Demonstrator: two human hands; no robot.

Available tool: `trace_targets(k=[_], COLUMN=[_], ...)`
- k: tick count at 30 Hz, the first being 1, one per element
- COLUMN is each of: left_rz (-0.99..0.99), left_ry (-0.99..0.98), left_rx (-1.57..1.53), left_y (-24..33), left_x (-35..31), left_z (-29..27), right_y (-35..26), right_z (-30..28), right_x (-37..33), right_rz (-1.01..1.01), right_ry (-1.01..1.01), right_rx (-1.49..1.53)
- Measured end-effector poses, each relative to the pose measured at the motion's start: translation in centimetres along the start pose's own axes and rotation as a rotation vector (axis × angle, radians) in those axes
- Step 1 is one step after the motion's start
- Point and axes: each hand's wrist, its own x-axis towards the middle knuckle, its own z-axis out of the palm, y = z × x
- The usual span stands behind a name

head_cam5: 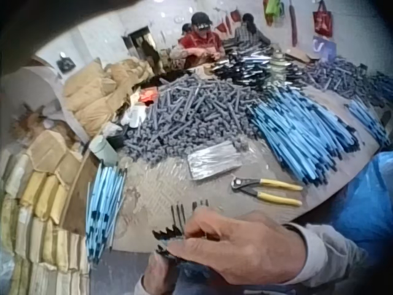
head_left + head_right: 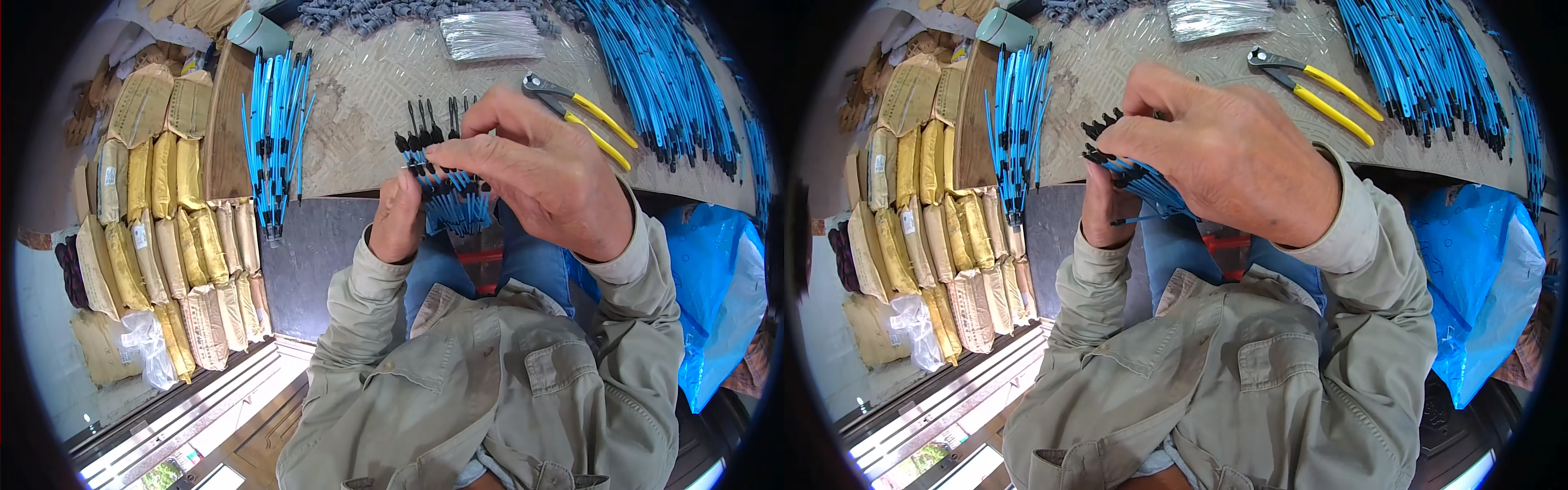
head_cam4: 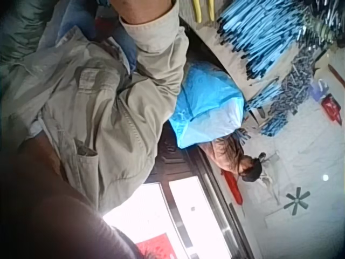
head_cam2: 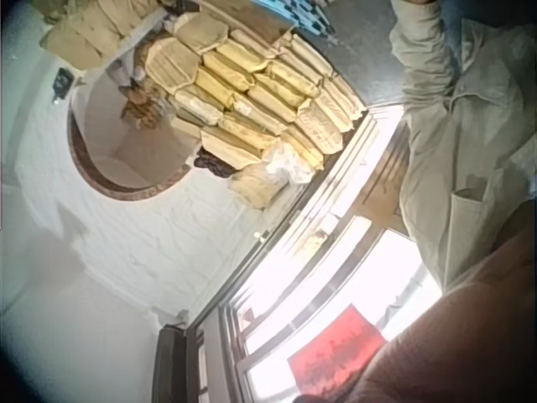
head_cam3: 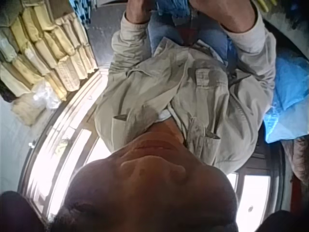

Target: The person assembles blue components into bundles by hand, then secures the bundles to a metal part using a crimping tool.

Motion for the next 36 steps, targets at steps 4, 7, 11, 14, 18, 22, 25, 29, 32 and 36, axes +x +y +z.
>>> trace_targets(k=[4, 7, 11, 14, 18, 22, 25, 29, 32, 36], left_rz=[0.038, 0.059, 0.072, 0.091, 0.067, 0.096, 0.213, 0.221, 0.180, 0.164], left_ry=[0.025, 0.040, 0.138, 0.106, 0.081, 0.164, 0.092, 0.064, 0.061, 0.030], left_rx=[0.055, 0.176, 0.175, 0.169, 0.093, 0.029, 0.180, 0.213, 0.199, 0.227], left_y=[0.4, 0.8, 0.0, -0.2, 0.0, 0.2, -1.3, -1.6, -1.5, -1.1], left_x=[0.2, 0.2, 0.1, 0.1, -0.1, 0.1, 0.1, 0.0, -0.2, 0.1], left_z=[0.4, 0.7, 0.6, 0.5, 0.7, 1.6, -1.1, -1.0, -1.0, -0.6], right_y=[-0.2, -0.6, -1.1, -1.3, -1.6, -1.6, -1.5, -1.4, -1.2, -0.9], right_z=[0.4, 1.3, 1.5, 1.3, 0.5, 0.3, 0.2, 0.0, 0.0, 0.6], right_x=[0.0, -0.2, -0.6, -0.6, -0.3, -0.2, -0.1, 0.0, -0.1, -0.4], right_rz=[0.036, 0.072, 0.115, 0.127, 0.123, 0.133, 0.136, 0.124, 0.090, 0.099], right_ry=[0.025, 0.017, 0.060, 0.073, 0.034, -0.004, -0.008, -0.048, -0.041, 0.019], right_rx=[0.062, 0.060, 0.051, 0.009, -0.089, -0.116, -0.105, -0.111, -0.079, 0.031])
